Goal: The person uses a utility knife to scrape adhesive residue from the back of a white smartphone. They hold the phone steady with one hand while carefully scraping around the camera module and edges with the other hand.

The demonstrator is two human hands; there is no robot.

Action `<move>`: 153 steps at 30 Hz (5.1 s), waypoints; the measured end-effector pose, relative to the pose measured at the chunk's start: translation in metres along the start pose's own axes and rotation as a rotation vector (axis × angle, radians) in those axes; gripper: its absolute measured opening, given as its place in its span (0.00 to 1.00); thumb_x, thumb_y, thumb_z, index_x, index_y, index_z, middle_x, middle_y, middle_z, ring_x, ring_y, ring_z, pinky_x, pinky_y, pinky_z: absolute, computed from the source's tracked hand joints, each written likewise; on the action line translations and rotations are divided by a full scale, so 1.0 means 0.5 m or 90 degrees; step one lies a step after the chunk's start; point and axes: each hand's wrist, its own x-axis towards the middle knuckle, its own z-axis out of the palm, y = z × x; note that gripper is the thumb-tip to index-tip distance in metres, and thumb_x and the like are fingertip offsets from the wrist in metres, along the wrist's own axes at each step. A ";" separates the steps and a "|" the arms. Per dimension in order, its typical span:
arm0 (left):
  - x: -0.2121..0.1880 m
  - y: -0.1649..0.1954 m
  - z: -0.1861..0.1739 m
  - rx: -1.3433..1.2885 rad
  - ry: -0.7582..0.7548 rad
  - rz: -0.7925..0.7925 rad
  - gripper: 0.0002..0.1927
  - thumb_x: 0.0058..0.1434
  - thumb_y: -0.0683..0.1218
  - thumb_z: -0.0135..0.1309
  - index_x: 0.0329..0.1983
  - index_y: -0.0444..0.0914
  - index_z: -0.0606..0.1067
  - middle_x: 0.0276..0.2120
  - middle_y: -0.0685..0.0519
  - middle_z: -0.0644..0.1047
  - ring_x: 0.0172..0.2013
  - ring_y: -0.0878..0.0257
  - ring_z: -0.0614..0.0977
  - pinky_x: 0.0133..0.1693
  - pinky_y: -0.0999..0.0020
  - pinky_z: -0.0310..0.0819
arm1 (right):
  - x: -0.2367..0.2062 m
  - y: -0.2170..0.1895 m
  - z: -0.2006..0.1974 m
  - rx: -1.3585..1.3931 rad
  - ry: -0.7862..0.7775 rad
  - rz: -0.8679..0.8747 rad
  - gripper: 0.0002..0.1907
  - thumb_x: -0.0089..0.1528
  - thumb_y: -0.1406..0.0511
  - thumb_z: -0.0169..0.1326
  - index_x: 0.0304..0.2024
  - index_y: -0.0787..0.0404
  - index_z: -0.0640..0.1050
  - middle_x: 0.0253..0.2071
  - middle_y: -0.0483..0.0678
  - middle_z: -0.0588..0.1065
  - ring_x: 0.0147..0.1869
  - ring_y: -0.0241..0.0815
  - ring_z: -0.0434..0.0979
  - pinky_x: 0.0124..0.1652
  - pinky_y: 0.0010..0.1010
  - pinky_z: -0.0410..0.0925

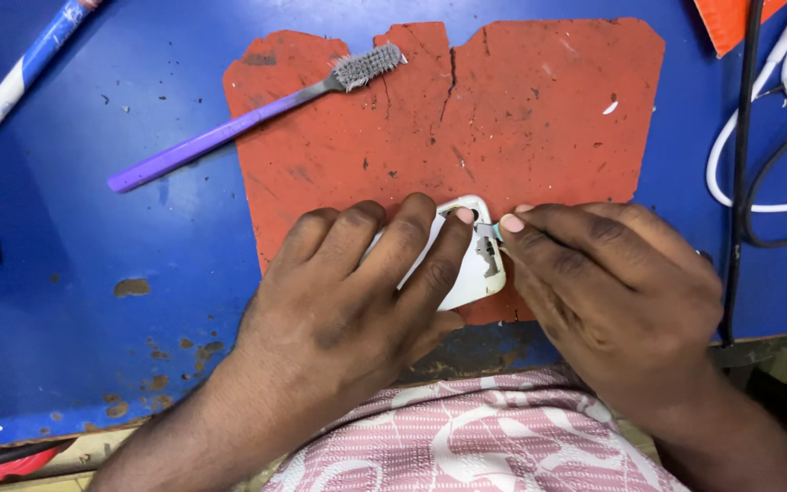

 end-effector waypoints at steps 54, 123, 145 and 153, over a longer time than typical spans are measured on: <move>0.005 -0.001 -0.002 0.019 -0.015 0.008 0.33 0.60 0.59 0.62 0.62 0.35 0.74 0.55 0.48 0.72 0.51 0.55 0.75 0.48 0.58 0.68 | 0.036 0.001 -0.014 -0.031 -0.037 -0.003 0.14 0.56 0.70 0.67 0.44 0.65 0.84 0.34 0.49 0.78 0.34 0.42 0.78 0.31 0.31 0.72; 0.004 0.003 -0.008 -0.003 -0.034 -0.012 0.31 0.62 0.57 0.60 0.63 0.35 0.74 0.57 0.47 0.71 0.53 0.53 0.73 0.51 0.56 0.68 | 0.029 0.025 -0.016 0.051 -0.135 0.067 0.11 0.61 0.68 0.64 0.47 0.61 0.84 0.36 0.49 0.80 0.34 0.43 0.81 0.32 0.33 0.73; 0.006 0.004 -0.003 0.035 -0.024 -0.007 0.30 0.64 0.59 0.58 0.62 0.36 0.75 0.57 0.48 0.71 0.52 0.53 0.73 0.49 0.56 0.68 | 0.097 0.104 -0.016 0.320 -0.361 0.153 0.10 0.61 0.65 0.59 0.43 0.62 0.83 0.32 0.47 0.84 0.33 0.33 0.86 0.33 0.29 0.75; 0.006 -0.001 -0.003 0.019 -0.018 -0.001 0.32 0.60 0.59 0.61 0.62 0.36 0.75 0.56 0.48 0.72 0.51 0.54 0.73 0.48 0.57 0.68 | 0.089 0.069 -0.029 0.165 -0.287 0.088 0.11 0.59 0.64 0.62 0.43 0.61 0.84 0.34 0.50 0.81 0.33 0.45 0.81 0.31 0.36 0.72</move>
